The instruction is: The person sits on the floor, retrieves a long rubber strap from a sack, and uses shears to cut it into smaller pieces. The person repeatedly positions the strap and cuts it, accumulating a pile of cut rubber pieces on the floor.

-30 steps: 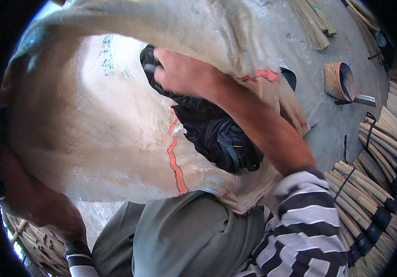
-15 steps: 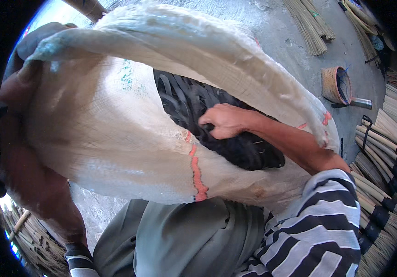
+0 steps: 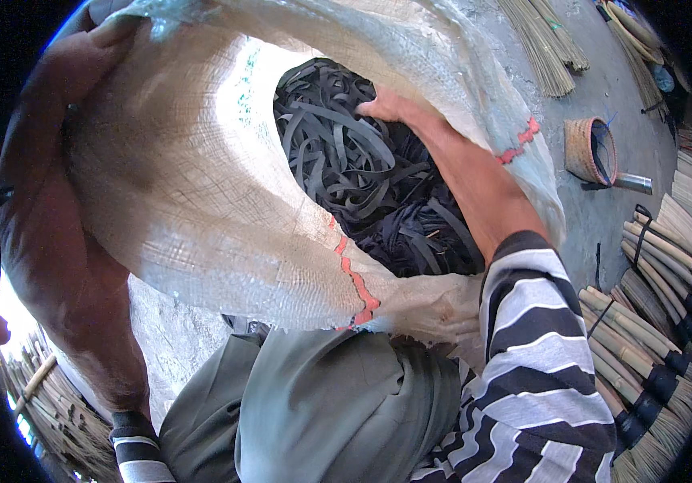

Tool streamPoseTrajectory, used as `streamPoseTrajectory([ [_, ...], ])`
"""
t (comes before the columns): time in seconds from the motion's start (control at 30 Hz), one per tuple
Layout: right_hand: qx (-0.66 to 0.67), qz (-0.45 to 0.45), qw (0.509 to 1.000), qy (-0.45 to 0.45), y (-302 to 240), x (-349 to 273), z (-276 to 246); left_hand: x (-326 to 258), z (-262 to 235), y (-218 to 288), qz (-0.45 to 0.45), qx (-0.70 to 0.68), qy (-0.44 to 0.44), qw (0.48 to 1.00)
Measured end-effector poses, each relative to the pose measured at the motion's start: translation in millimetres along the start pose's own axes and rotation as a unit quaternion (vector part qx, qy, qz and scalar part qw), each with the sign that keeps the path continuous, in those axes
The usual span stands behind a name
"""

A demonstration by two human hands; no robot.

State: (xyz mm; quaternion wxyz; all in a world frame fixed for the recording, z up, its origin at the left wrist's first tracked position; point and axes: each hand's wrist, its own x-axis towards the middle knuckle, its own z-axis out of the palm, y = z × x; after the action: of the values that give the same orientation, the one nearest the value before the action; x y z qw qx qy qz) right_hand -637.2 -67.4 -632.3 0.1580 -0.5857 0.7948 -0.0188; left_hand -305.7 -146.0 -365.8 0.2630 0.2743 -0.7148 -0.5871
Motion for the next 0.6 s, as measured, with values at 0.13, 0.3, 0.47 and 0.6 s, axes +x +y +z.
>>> streamPoseTrajectory([
  [0.13,0.151,-0.056,0.986,0.035,-19.0,-38.2,13.0,-0.4,1.6,-3.4,-0.003,-0.008,-0.014,1.0],
  [0.3,0.271,-0.137,0.933,-0.192,-71.0,-141.4,-7.5,6.8,11.1,-6.7,0.005,-0.013,-0.034,0.999],
  [0.47,0.328,-0.197,0.872,-0.306,-87.2,-158.7,-19.1,13.6,13.7,-8.6,0.015,0.006,-0.053,0.998],
  [0.6,0.418,-0.22,0.839,-0.27,-41.3,-81.4,-18.5,11.8,1.1,-4.3,0.032,0.011,-0.029,0.999],
])
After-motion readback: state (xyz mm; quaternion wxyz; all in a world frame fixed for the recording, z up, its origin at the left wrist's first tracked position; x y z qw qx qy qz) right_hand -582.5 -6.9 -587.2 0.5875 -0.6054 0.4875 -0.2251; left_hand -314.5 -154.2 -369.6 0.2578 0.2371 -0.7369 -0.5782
